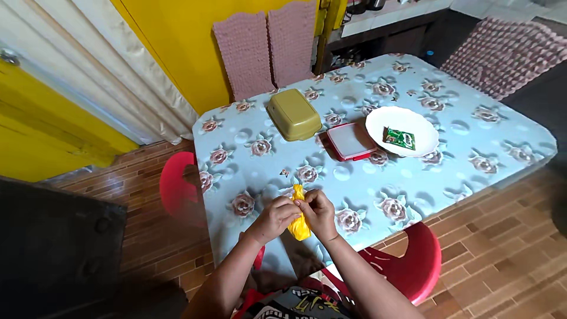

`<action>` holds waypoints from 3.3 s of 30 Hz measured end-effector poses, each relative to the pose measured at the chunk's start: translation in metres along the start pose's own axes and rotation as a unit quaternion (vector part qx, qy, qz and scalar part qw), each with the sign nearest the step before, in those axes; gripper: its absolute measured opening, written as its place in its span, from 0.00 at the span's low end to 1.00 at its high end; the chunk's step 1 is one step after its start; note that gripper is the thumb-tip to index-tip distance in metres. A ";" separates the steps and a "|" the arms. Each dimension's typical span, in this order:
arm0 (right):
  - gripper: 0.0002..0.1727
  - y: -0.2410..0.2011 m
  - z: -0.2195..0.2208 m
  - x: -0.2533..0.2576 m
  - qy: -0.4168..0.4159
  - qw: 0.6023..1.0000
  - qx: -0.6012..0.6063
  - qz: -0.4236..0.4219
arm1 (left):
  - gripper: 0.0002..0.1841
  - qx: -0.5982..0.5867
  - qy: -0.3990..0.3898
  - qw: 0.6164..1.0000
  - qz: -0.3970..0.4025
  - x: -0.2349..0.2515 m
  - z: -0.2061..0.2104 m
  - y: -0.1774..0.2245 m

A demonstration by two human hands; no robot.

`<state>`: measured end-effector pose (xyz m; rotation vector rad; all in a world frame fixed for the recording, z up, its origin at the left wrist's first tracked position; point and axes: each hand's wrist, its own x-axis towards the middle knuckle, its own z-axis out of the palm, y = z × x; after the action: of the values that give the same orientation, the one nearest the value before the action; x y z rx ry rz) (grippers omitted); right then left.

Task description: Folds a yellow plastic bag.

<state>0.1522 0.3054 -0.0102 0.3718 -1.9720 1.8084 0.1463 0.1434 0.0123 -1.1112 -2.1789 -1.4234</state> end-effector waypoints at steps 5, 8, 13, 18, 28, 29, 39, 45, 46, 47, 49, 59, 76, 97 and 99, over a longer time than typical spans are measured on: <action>0.16 -0.004 -0.010 0.003 -0.110 0.994 0.027 0.014 | 0.09 0.014 0.030 0.999 -0.014 0.000 -0.003 -0.004; 0.18 -0.013 -0.019 0.006 -0.201 0.978 0.026 0.040 | 0.08 0.008 0.041 0.999 -0.034 -0.001 -0.010 -0.006; 0.15 -0.021 -0.023 0.018 -0.296 0.951 0.017 0.081 | 0.09 0.003 0.032 0.999 -0.015 -0.003 -0.011 -0.007; 0.14 -0.024 -0.017 0.016 -0.238 0.971 0.011 0.037 | 0.09 -0.006 0.055 0.998 -0.012 0.002 -0.013 -0.007; 0.16 -0.036 -0.018 0.027 -0.290 0.938 0.095 0.163 | 0.10 -0.013 0.063 0.998 0.009 0.006 -0.018 -0.002; 0.16 -0.036 -0.020 0.030 -0.312 0.926 0.101 0.190 | 0.09 -0.015 0.058 0.998 0.006 0.005 -0.017 -0.001; 0.11 -0.026 -0.002 0.015 -0.130 0.972 -0.168 -0.104 | 0.32 -0.253 0.213 0.860 -0.388 0.005 -0.005 0.028; 0.13 -0.022 0.011 0.013 -0.147 0.934 -0.273 -0.178 | 0.15 -0.379 0.244 0.722 -0.525 0.018 -0.008 0.047; 0.12 -0.023 0.011 0.013 -0.165 0.931 -0.278 -0.170 | 0.15 -0.364 0.251 0.726 -0.527 0.017 -0.006 0.046; 0.11 -0.025 0.012 0.014 -0.185 0.928 -0.281 -0.159 | 0.16 -0.352 0.257 0.727 -0.530 0.016 -0.005 0.046; 0.09 -0.030 0.013 0.015 -0.225 0.922 -0.286 -0.136 | 0.16 -0.336 0.266 0.729 -0.533 0.013 -0.002 0.045; 0.20 -0.044 -0.004 0.047 -0.416 0.882 -0.224 0.007 | 0.18 -0.312 0.238 0.755 -0.525 0.000 -0.013 0.040; 0.17 -0.019 0.078 0.046 -0.411 0.889 -0.074 0.190 | 0.44 -0.172 0.161 0.838 -0.491 -0.048 -0.053 0.020; 0.13 0.009 0.105 -0.022 -0.412 0.886 -0.212 0.004 | 0.31 -0.143 0.344 0.650 -0.663 -0.147 -0.038 0.033; 0.14 0.018 0.102 -0.052 -0.362 0.895 -0.245 -0.086 | 0.33 -0.162 0.373 0.574 -0.710 -0.161 -0.020 0.037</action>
<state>0.1751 0.2012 -0.0563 1.1271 -2.6731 1.0591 0.2760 0.0633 -0.0548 1.5428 -1.8540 -2.1444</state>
